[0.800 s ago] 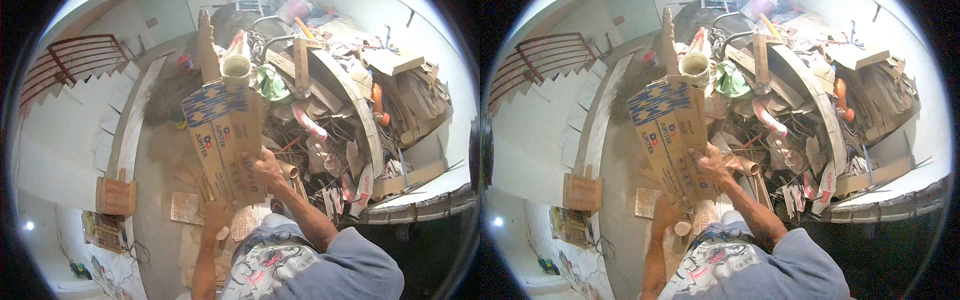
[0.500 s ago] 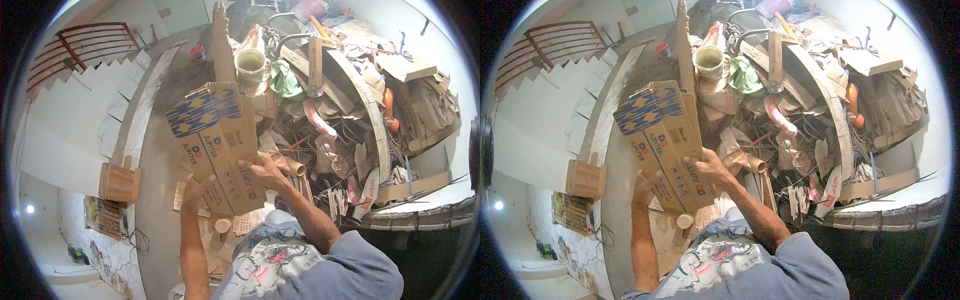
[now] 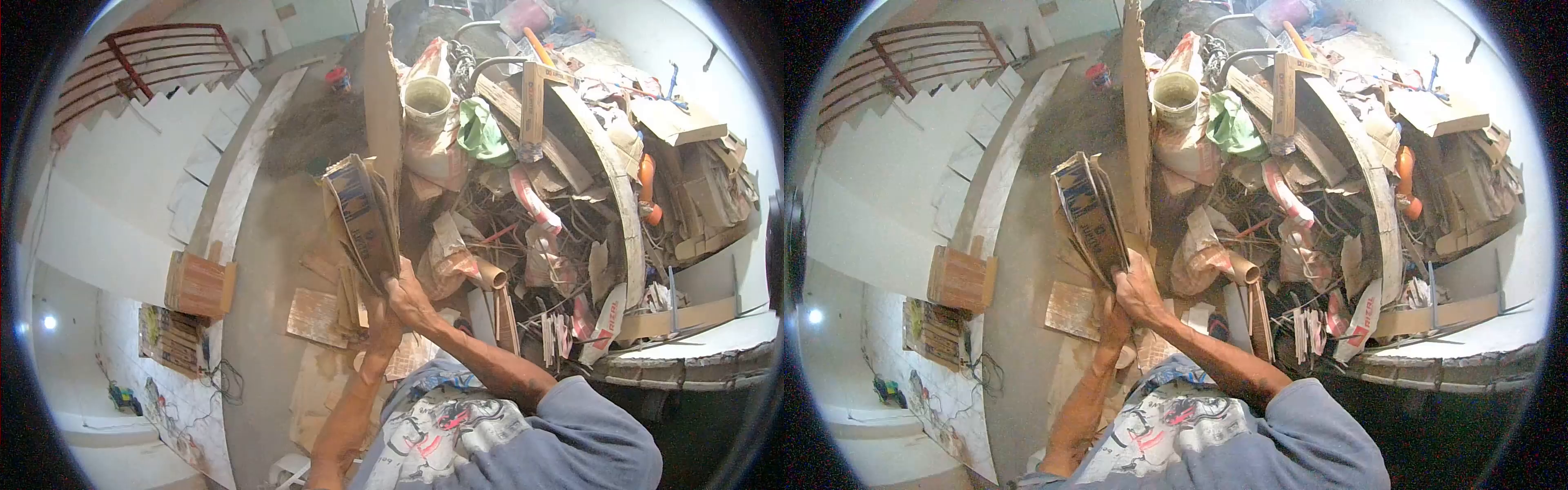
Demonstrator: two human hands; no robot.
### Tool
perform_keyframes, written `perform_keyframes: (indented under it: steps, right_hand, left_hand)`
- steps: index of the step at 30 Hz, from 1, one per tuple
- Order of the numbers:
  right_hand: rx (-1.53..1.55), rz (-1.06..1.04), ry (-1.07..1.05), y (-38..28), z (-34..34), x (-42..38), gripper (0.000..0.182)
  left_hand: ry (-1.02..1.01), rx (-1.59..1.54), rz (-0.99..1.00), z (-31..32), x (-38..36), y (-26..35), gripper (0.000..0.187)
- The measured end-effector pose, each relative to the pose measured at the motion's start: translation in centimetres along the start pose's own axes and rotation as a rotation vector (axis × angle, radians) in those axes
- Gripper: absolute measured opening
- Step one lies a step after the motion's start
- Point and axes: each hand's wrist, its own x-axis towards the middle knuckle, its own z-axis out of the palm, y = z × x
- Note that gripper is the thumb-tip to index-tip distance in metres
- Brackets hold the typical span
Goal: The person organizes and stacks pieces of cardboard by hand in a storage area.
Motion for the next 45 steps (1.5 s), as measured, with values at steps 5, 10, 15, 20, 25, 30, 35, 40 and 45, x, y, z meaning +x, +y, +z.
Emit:
perform_keyframes:
  steps: [5,10,15,20,25,30,35,40,45]
  right_hand:
    - [0.269,0.153,-0.095,-1.7,-0.9,0.4,0.042]
    - [0.016,0.140,-0.043,1.7,-2.1,1.6,0.037]
    - [0.045,-0.018,0.107,2.1,-2.0,2.2,0.040]
    - [0.032,0.239,0.040,1.9,-2.6,2.6,0.037]
    - [0.215,0.281,-0.182,4.1,-4.2,3.7,0.039]
    - [0.049,0.530,-0.389,4.9,-5.6,1.2,0.040]
    - [0.086,0.679,-0.455,12.3,-5.6,-4.9,0.038]
    - [0.120,0.920,-0.546,19.1,-5.5,-9.3,0.042]
    - [0.076,0.973,-0.579,23.9,-4.4,-10.4,0.041]
  left_hand:
    - [-0.139,0.034,0.010,-0.5,1.2,-2.5,0.053]
    - [-0.168,0.211,-0.316,-0.6,2.0,2.0,0.048]
    - [-0.143,0.340,-0.242,1.2,0.8,4.4,0.054]
    - [-0.100,0.295,-0.177,0.7,0.8,2.5,0.047]
    - [-0.102,0.035,-0.672,-4.4,2.4,0.3,0.032]
    - [0.195,-0.657,-0.634,-3.9,-0.2,-9.3,0.030]
    - [0.264,-0.823,-0.990,-2.7,-5.9,-15.3,0.039]
    - [0.197,-0.810,-1.243,-0.8,-13.0,-18.4,0.045]
    - [0.154,-0.803,-1.297,0.8,-18.2,-19.1,0.043]
